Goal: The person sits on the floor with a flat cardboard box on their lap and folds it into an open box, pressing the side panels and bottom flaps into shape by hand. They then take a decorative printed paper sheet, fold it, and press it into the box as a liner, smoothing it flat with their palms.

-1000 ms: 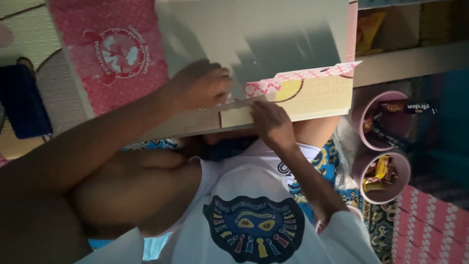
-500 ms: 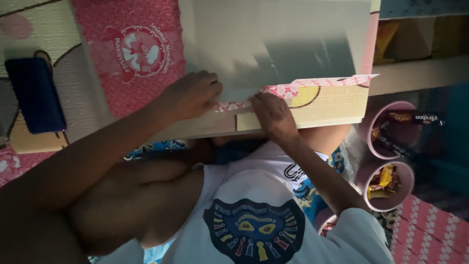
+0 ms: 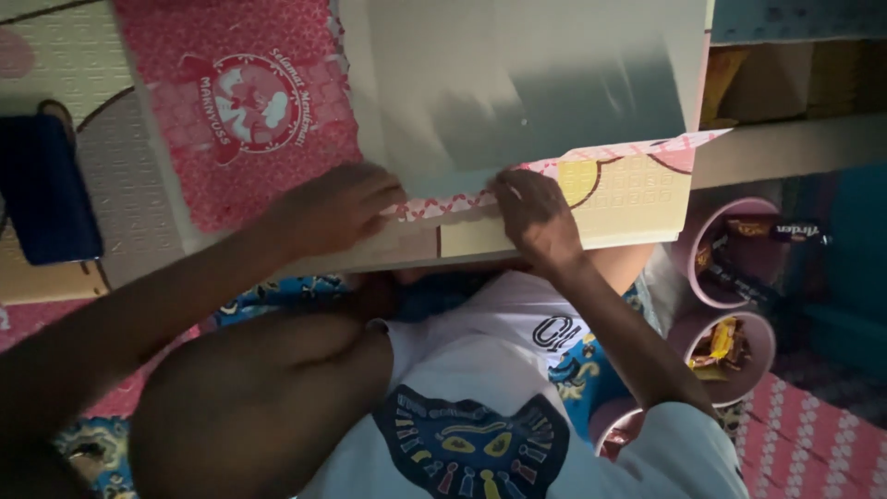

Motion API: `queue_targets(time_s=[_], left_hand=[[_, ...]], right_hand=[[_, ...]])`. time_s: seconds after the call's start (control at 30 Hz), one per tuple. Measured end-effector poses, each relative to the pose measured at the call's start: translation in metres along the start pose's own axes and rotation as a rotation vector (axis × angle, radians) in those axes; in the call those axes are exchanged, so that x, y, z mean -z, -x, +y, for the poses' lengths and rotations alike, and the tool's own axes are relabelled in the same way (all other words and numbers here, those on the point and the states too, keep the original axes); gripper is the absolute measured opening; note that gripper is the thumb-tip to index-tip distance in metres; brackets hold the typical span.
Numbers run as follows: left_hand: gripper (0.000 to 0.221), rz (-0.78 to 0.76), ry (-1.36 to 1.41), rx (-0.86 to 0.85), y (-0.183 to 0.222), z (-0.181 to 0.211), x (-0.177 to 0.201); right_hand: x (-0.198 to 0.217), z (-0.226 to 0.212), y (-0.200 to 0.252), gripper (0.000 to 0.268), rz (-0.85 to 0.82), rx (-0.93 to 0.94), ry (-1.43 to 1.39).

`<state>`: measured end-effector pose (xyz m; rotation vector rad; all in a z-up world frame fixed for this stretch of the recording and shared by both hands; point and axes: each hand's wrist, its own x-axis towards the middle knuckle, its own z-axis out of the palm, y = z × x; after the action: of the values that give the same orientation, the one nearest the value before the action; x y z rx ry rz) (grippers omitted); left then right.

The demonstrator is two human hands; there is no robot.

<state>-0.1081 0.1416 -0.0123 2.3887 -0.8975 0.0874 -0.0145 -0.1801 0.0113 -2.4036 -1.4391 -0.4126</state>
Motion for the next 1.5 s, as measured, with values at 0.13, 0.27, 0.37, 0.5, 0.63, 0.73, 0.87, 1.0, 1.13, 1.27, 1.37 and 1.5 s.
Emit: queue_targets(time_s=[0.13, 0.27, 0.37, 0.5, 0.63, 0.73, 0.87, 1.0, 1.13, 1.27, 1.37, 1.5], left_hand=[[0.027, 0.139, -0.015, 0.027, -0.002, 0.000, -0.016], [0.026, 0.266, -0.011, 0.119, -0.008, -0.001, -0.026], [0.023, 0.363, 0.012, 0.170, -0.012, 0.003, -0.025], [0.014, 0.425, 0.002, 0.192, -0.012, 0.008, -0.018], [0.011, 0.447, 0.035, 0.192, -0.015, 0.009, -0.020], [0.009, 0.479, 0.059, 0.167, -0.018, 0.014, -0.010], [0.009, 0.492, 0.062, 0.157, -0.018, 0.014, -0.007], [0.007, 0.495, 0.061, 0.194, -0.020, 0.017, -0.004], [0.009, 0.511, 0.053, 0.175, -0.019, 0.018, -0.003], [0.011, 0.512, 0.082, 0.167, -0.017, 0.015, -0.007], [0.012, 0.517, 0.074, 0.170, -0.017, 0.017, -0.007], [0.007, 0.492, 0.064, 0.188, -0.013, 0.013, -0.014]], right_hand=[[0.003, -0.007, -0.006, 0.018, 0.009, 0.050, -0.002], [0.000, -0.011, -0.006, 0.024, -0.030, -0.009, -0.071], [-0.002, -0.014, -0.004, 0.029, -0.062, -0.053, -0.116], [-0.006, -0.022, -0.013, 0.031, -0.062, -0.106, -0.073], [-0.014, -0.027, -0.011, 0.031, -0.059, -0.105, -0.036], [-0.012, -0.028, -0.014, 0.030, -0.086, -0.122, -0.036], [-0.012, -0.032, -0.021, 0.025, -0.075, -0.133, -0.032], [-0.016, -0.027, -0.020, 0.018, -0.064, -0.116, -0.039], [-0.019, -0.028, -0.018, 0.021, -0.069, -0.089, -0.027], [-0.025, -0.025, -0.017, 0.023, -0.077, -0.060, -0.049], [-0.025, -0.028, -0.021, 0.024, -0.074, -0.056, -0.046], [-0.023, -0.030, -0.024, 0.025, -0.074, -0.042, -0.073]])
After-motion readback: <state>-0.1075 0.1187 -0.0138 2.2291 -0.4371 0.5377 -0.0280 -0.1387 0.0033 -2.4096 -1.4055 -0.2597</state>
